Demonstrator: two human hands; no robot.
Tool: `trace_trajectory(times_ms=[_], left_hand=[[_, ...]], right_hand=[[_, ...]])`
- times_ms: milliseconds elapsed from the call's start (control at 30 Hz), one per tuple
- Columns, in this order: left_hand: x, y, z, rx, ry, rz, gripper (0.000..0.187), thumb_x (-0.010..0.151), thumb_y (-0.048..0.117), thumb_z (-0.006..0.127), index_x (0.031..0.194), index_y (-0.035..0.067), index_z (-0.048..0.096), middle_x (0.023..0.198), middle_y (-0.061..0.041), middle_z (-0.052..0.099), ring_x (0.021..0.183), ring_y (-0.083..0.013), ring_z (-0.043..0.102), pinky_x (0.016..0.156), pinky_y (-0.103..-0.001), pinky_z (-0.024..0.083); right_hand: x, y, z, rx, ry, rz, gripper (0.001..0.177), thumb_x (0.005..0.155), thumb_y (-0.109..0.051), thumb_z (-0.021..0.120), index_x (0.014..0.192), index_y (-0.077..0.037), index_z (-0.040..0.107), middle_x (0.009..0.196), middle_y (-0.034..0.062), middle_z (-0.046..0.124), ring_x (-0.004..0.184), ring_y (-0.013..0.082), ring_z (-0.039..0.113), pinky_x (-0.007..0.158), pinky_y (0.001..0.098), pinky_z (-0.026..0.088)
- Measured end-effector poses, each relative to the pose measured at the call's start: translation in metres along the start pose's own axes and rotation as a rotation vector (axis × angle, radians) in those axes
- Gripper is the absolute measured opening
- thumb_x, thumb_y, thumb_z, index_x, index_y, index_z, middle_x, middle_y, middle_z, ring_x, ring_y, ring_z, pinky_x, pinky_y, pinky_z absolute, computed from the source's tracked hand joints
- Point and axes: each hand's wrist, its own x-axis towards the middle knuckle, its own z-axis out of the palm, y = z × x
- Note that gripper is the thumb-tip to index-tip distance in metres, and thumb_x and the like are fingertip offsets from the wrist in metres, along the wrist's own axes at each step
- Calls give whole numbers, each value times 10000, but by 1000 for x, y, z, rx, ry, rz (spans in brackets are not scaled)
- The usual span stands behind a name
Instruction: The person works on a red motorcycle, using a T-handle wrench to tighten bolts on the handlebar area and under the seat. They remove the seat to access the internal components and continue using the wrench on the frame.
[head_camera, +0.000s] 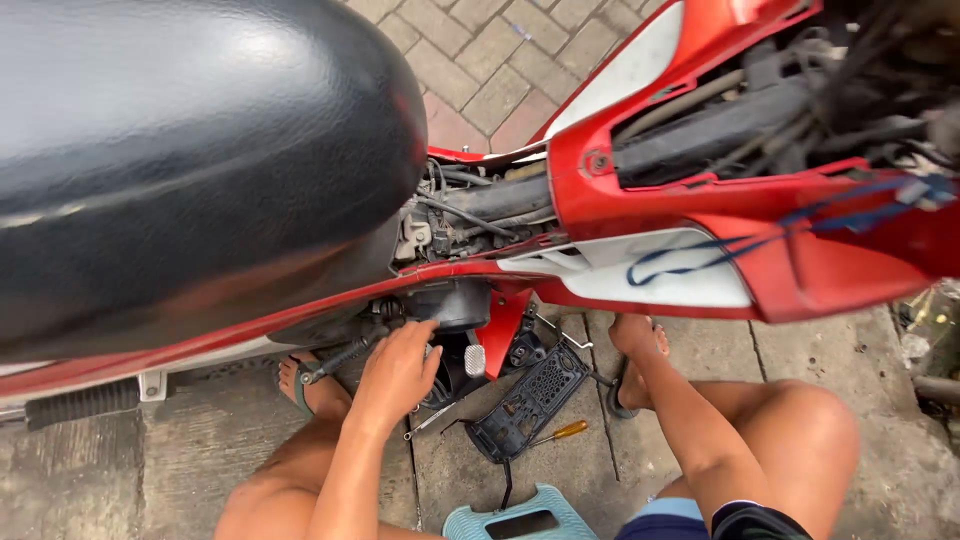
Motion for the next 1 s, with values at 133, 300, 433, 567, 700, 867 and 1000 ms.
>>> trace_trajectory(times_ms=[133,300,433,567,700,867,1000], left_hand=[[-8,-3,3,-9,41,29,365,1019,147,569,1360,23,600,1147,-159,710,1133,-321,692,973,-486,542],[-35,11,0,-114,167,-9,331,1004,124,587,1309,6,639,1092,-196,733,1006,-345,731,882,-478,590],[-56,16,10,-131,203,-27,329,1012,141,571,1311,30,652,1094,-164,746,998,-298,739,868,-429,604],[-75,3,34,-174,231,-62,333,1019,173,545,1313,64,655,1166,-117,740,1035,-259,726,895,-408,590],[-94,9,55,-224,211,-113,378,1008,252,540,1342,108,644,1254,-61,730,1086,-210,710,939,-378,569],[-107,26,87,-264,199,-155,319,993,278,562,1259,168,701,1165,-22,773,1031,-169,729,885,-346,567],[-114,53,108,-303,94,-166,327,1000,293,554,1264,164,698,1169,-33,789,1081,-185,738,894,-361,592]], right_hand=[[-94,-13,-120,565,274,-127,610,971,51,371,1577,14,311,1393,359,483,987,569,637,791,634,514],[-174,-22,-184,759,343,42,393,1023,-126,436,1318,69,607,1138,282,627,1133,477,638,972,569,500],[-260,-37,-228,900,316,127,496,993,-294,563,1349,49,606,1178,289,662,1156,467,647,968,574,511],[-320,-47,-241,1014,225,250,593,928,-471,662,1326,-31,636,1248,204,691,1187,381,640,954,490,480],[-357,-50,-227,947,136,186,516,900,-564,616,1107,-92,658,962,106,697,879,253,623,774,380,428],[-385,-55,-182,1018,250,-20,495,963,-516,641,775,-134,387,637,27,358,590,154,368,584,360,283],[-395,-59,-155,1133,487,-231,535,983,-384,670,732,-137,267,614,-7,230,548,85,271,553,326,258]])
